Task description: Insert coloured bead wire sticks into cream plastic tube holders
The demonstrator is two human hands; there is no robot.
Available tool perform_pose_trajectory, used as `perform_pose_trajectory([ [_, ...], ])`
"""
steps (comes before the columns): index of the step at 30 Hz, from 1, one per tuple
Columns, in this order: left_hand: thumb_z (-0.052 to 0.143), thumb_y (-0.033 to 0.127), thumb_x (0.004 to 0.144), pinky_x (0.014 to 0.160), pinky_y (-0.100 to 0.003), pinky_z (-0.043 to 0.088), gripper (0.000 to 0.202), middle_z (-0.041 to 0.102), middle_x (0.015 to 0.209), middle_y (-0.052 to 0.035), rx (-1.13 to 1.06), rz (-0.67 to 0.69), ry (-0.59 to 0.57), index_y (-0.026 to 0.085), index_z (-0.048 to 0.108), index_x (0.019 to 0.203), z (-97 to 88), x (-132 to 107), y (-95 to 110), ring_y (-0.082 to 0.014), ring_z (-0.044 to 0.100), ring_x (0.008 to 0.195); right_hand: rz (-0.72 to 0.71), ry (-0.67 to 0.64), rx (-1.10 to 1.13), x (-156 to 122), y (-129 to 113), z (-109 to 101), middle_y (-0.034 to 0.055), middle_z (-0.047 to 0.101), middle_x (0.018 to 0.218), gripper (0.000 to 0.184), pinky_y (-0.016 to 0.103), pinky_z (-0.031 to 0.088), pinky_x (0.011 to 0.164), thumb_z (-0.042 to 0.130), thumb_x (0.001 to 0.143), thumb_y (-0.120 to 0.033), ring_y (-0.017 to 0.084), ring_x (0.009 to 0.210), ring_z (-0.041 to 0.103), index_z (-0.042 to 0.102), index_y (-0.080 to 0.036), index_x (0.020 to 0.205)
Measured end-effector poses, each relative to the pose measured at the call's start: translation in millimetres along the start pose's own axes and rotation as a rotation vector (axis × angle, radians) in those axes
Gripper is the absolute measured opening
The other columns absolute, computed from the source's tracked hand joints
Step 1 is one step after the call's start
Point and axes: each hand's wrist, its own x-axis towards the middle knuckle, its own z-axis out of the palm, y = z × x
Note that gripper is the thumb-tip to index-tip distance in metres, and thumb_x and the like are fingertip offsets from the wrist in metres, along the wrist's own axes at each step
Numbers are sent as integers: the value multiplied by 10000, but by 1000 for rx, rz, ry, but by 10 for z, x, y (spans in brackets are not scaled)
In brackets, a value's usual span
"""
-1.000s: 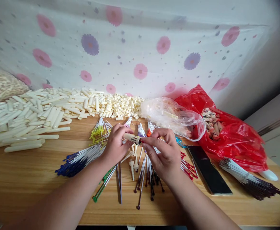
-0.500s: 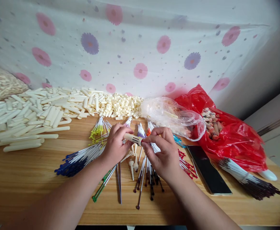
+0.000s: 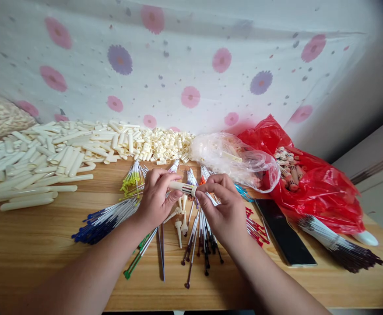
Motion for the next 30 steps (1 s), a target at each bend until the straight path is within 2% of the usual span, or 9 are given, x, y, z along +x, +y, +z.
perform_pose_trajectory([
  [4, 352, 552, 878, 823, -392, 418, 464, 448, 960, -72, 20, 8, 45, 175, 592, 1000, -2, -6, 6, -228, 473, 933, 103, 4, 75, 25, 10, -7, 17, 528, 751, 110, 283, 425, 694, 599, 797, -175, 146, 752, 521, 651, -172, 700],
  [9, 358, 579, 861, 808, -383, 426, 474, 453, 943, -65, -4, -17, 64, 185, 598, 969, -5, -12, 3, -221, 477, 914, 139, 23, 120, 28, 24, -2, 9, 536, 745, 95, 280, 430, 690, 619, 780, -176, 141, 749, 525, 645, -179, 689],
  [12, 350, 589, 857, 812, -371, 428, 484, 470, 948, -69, -76, -67, 23, 188, 599, 963, 2, -5, 1, -222, 485, 926, 85, 60, 89, 17, 14, 1, 14, 539, 752, 81, 285, 434, 681, 615, 784, -175, 146, 748, 528, 654, -183, 713],
  [15, 339, 600, 855, 818, -372, 423, 493, 496, 936, -71, -206, -120, -67, 191, 595, 955, 17, 7, 3, -225, 503, 928, 8, 96, 25, 8, -7, 8, 19, 537, 752, 80, 293, 436, 665, 611, 783, -165, 148, 728, 527, 662, -187, 725],
  [22, 346, 636, 835, 751, -335, 424, 495, 505, 841, -43, -499, -215, -247, 197, 573, 873, 61, 23, 39, -202, 518, 827, -83, 133, -13, 12, -46, 2, 24, 518, 765, 57, 293, 433, 657, 615, 771, -140, 148, 735, 523, 640, -172, 731],
  [30, 371, 573, 869, 791, -327, 399, 432, 538, 856, -35, -661, -290, -267, 207, 594, 926, 94, -27, -6, -198, 516, 852, -218, 71, -13, -55, -50, -3, 28, 501, 828, 118, 304, 440, 664, 594, 769, -102, 148, 765, 514, 620, -189, 844],
])
